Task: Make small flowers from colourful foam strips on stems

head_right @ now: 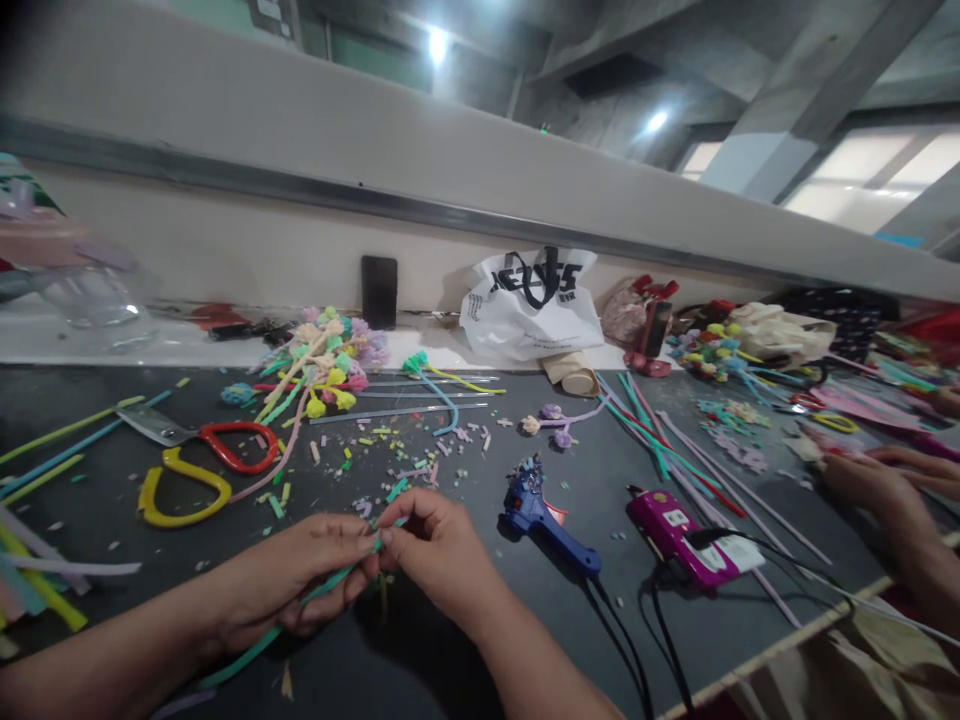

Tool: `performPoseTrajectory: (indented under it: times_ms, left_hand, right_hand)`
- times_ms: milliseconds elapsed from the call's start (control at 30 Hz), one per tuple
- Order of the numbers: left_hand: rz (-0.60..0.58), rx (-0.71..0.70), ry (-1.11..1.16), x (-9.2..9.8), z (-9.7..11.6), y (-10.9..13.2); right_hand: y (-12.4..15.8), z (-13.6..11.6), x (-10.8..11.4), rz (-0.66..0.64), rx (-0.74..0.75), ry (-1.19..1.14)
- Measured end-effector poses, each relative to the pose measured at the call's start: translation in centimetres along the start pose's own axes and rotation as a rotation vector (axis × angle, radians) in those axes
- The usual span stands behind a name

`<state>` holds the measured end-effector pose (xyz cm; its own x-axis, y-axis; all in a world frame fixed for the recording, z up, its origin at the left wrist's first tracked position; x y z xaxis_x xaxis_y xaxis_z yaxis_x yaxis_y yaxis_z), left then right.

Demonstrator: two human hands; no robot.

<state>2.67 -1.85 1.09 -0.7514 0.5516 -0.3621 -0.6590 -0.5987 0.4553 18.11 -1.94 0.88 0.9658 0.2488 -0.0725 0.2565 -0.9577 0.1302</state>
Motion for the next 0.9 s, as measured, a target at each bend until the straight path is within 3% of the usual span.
performPoseTrajectory:
  times_ms: [200, 400, 500, 700, 800, 900]
  left_hand:
    - [0.009, -0.056, -0.037, -0.1, -0.4, 0.0]
    - [0.168, -0.099, -0.153, 0.0, -0.2, -0.3]
    - [0.275, -0.121, -0.229, 0.2, -0.2, -0.4]
    - [0.420, -0.251, -0.502, 0.0, -0.4, 0.0]
    - [0.392, -0.254, -0.509, -0.3, -0.3, 0.2]
    - [0.268, -0.200, -0.413, -0.3, 0.3, 0.3]
  right_hand:
    - [0.2, 0.1, -0.1, -0.004, 0.049, 0.026]
    - [-0.3, -0.3, 0.5, 0.014, 0.163, -0.170]
    - [-0.5, 0.0, 0.8, 0.017, 0.117, -0.184]
    - [-0.4, 0.7, 0.2, -0.114, 0.020, -0.242]
    - [-0.4, 0.8, 0.1, -0.122, -0.010, -0.244]
    - [-0.4, 0.5, 0.4, -0.110, -0.015, -0.232]
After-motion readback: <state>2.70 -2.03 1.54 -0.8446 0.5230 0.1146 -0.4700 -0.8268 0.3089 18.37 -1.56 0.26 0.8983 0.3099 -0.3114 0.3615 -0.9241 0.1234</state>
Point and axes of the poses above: each hand's wrist, its own y-axis away from the middle knuckle, its own x-axis out of the back of the hand, z = x × y, the point moved 1 cm from there along -y, towards the middle knuckle, and after that the axes turned 1 degree about x, right-handed, at the moved point
